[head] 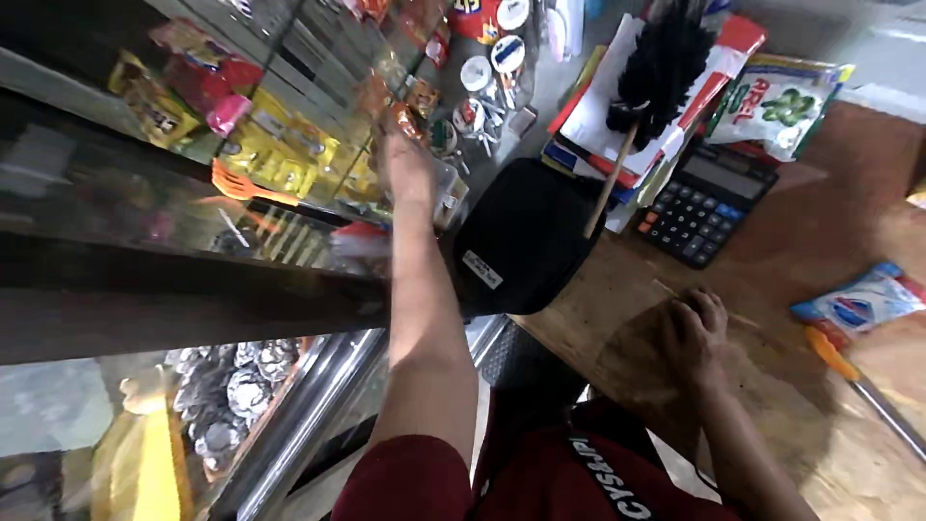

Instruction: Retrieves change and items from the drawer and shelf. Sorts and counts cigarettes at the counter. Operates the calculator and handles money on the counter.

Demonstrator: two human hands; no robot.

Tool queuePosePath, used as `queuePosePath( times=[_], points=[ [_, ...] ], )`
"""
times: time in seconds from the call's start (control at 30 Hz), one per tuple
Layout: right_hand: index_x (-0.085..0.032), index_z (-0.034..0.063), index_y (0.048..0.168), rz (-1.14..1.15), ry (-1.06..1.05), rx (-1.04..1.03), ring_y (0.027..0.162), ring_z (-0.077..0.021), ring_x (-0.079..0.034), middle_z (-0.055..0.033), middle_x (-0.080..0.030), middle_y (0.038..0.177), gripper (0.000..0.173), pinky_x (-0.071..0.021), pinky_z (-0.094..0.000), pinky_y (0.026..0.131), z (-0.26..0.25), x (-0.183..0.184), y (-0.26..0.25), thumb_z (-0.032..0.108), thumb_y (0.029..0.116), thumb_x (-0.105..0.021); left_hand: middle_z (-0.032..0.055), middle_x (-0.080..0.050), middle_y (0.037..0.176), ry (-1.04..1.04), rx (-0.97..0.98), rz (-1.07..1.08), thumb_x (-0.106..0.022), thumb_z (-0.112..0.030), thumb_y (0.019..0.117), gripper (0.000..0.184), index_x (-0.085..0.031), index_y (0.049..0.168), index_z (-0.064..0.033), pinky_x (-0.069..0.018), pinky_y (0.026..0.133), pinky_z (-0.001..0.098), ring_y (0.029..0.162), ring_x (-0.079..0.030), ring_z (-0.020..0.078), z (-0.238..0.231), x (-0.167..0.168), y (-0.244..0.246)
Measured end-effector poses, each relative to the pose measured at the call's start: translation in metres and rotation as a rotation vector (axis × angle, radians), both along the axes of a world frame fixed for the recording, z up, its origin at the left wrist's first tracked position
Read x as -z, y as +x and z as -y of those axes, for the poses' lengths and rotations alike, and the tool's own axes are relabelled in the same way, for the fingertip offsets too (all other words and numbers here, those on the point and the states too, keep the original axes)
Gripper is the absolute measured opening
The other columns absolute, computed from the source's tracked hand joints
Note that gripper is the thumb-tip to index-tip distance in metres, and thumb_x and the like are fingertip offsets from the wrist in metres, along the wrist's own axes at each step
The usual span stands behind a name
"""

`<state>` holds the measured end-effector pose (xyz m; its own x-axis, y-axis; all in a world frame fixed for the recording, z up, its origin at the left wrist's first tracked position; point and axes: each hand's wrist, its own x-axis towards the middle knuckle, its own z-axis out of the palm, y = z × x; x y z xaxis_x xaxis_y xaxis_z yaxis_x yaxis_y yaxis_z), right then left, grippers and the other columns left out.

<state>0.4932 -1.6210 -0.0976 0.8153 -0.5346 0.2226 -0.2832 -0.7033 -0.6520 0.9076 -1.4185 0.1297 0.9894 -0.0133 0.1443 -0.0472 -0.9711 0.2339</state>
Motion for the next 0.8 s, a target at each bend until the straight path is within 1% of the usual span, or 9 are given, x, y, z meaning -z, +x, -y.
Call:
queuePosePath(
  times=[0.1,0.17,0.23,0.27,0.43,0.57,0.67,0.73,0.8],
  points=[
    [-0.071,-0.0032,0.119,0.007,-0.013,0.014,0.139,-0.051,-0.046,-0.0302,-0.057,0.141,0.033,-0.0366,-0.0577,0.117,-0.001,0.003,0.001,0.02,0.0994,-0.058,0.0207,-0.054,0.147,-0.058,0.033,0.015,-0.049,-0.017,0.1029,0.049,-0.047,0.151,-0.0063,-0.043,0.113,0.0518,0.135,-0.055,0.0342,0.01,-0.005,0.016],
    [-0.071,-0.0036,0.119,0.005,-0.015,0.024,0.138,-0.0511,-0.046,-0.0302,-0.057,0.14,0.032,-0.0374,-0.0577,0.117,-0.002,0.002,0.001,0.019,0.0994,-0.058,0.0225,-0.06,0.138,-0.053,0.092,-0.01,-0.045,-0.025,0.1076,0.041,-0.059,0.138,-0.0026,-0.0439,0.11,0.0532,0.13,-0.058,0.0357,0.014,-0.005,0.028],
    [-0.071,-0.0045,0.118,0.013,-0.014,0.025,0.138,-0.0514,-0.046,-0.0307,-0.058,0.139,0.032,-0.0372,-0.058,0.117,-0.001,0.003,0.001,0.018,0.0995,-0.058,0.0242,-0.064,0.132,-0.042,0.131,-0.048,-0.041,-0.035,0.11,0.046,-0.065,0.13,-0.0011,-0.0438,0.109,0.0548,0.127,-0.06,0.0373,0.021,-0.005,0.035],
    [-0.071,-0.0045,0.117,0.022,-0.011,0.025,0.138,-0.0514,-0.046,-0.0309,-0.058,0.139,0.032,-0.0368,-0.0581,0.117,-0.001,0.004,0.001,0.019,0.0993,-0.058,0.0239,-0.065,0.129,-0.043,0.142,-0.052,-0.042,-0.037,0.1097,0.048,-0.067,0.127,-0.0009,-0.0444,0.109,0.0546,0.125,-0.061,0.037,0.024,-0.004,0.038],
    [-0.071,-0.0032,0.117,0.045,-0.005,0.03,0.138,-0.0511,-0.046,-0.0297,-0.058,0.139,0.031,-0.0361,-0.0585,0.117,-0.002,0.004,0.002,0.018,0.0992,-0.057,0.0227,-0.067,0.125,-0.008,0.179,-0.089,-0.047,-0.035,0.1081,0.043,-0.07,0.12,-0.0009,-0.0448,0.107,0.0566,0.123,-0.062,0.0373,0.039,-0.001,0.053],
    [-0.071,-0.0042,0.116,0.033,-0.003,0.035,0.138,-0.0515,-0.046,-0.0305,-0.059,0.138,0.031,-0.0368,-0.0585,0.117,-0.001,0.007,0.002,0.019,0.0992,-0.058,0.0209,-0.068,0.124,-0.027,0.159,-0.115,-0.048,-0.033,0.1069,0.041,-0.069,0.121,-0.0009,-0.0455,0.107,0.0556,0.122,-0.063,0.0353,0.043,0.005,0.063],
    [-0.071,-0.0048,0.116,0.018,0.011,0.036,0.138,-0.0518,-0.046,-0.0309,-0.058,0.139,0.031,-0.0366,-0.059,0.117,-0.001,0.002,0.002,0.018,0.0981,-0.06,0.0238,-0.065,0.129,-0.01,0.17,-0.167,-0.048,-0.034,0.1077,0.042,-0.068,0.122,0.0005,-0.0441,0.107,0.057,0.125,-0.06,0.0377,0.05,0.007,0.061],
    [-0.072,-0.0047,0.115,0.027,0.0,0.035,0.138,-0.0519,-0.047,-0.0315,-0.058,0.138,0.031,-0.0367,-0.0588,0.117,0.0,0.003,0.003,0.019,0.098,-0.06,0.0261,-0.063,0.132,0.004,0.223,-0.173,-0.049,-0.034,0.1077,0.043,-0.067,0.125,0.0012,-0.0415,0.11,0.0586,0.129,-0.057,0.0401,0.059,0.012,0.064],
    [-0.071,-0.0046,0.117,0.028,-0.006,0.033,0.138,-0.0525,-0.046,-0.0317,-0.058,0.139,0.033,-0.0365,-0.0591,0.117,0.0,0.005,0.001,0.02,0.0977,-0.06,0.0264,-0.064,0.129,0.032,0.29,-0.139,-0.049,-0.033,0.1067,0.043,-0.068,0.123,0.0012,-0.0415,0.109,0.0604,0.127,-0.058,0.0409,0.076,0.018,0.071]
  ],
)
